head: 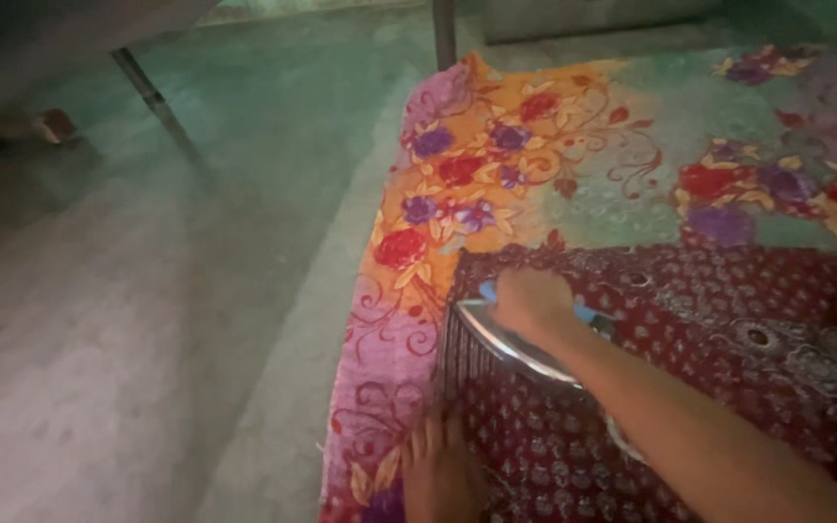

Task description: The person irons a maroon patterned garment on a floral-patterned ironing board. They use a blue electric iron to smooth the fabric, frequently adjusting the garment's position with their hands to ensure even coverage and wrinkle removal.

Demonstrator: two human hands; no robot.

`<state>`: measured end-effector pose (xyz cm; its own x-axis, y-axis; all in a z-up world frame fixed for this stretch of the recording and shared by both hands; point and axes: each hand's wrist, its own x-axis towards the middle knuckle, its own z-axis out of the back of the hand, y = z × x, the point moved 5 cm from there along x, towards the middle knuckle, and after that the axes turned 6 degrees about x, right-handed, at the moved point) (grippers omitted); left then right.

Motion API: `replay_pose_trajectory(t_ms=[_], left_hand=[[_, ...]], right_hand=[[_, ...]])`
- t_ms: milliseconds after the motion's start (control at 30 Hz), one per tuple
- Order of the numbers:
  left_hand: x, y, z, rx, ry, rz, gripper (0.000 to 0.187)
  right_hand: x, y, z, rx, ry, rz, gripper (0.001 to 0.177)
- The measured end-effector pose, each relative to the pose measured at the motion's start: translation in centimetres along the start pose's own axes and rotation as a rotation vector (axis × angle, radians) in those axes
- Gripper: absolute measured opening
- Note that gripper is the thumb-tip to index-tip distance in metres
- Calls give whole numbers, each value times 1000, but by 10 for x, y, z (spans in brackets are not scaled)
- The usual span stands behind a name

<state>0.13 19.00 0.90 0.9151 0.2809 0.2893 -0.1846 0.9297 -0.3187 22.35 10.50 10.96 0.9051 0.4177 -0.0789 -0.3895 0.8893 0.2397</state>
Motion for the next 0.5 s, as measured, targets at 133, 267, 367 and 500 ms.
replay_pose_trajectory(t_ms=[133,267,367,500], left_hand=[[-4,-9,16,1,-106,-111,69],[3,-15,19,105,29,-119,71],[1,-16,19,104,19,-104,63],[-1,-11,19,97,-34,-133,65]], right_hand=[[-3,-2,-5,8,25,-39,35],[-35,-2,-11,33,51,58,36],[-53,-6,-13,56,110,-31,42],[-67,-10,-13,73,251,8,41]])
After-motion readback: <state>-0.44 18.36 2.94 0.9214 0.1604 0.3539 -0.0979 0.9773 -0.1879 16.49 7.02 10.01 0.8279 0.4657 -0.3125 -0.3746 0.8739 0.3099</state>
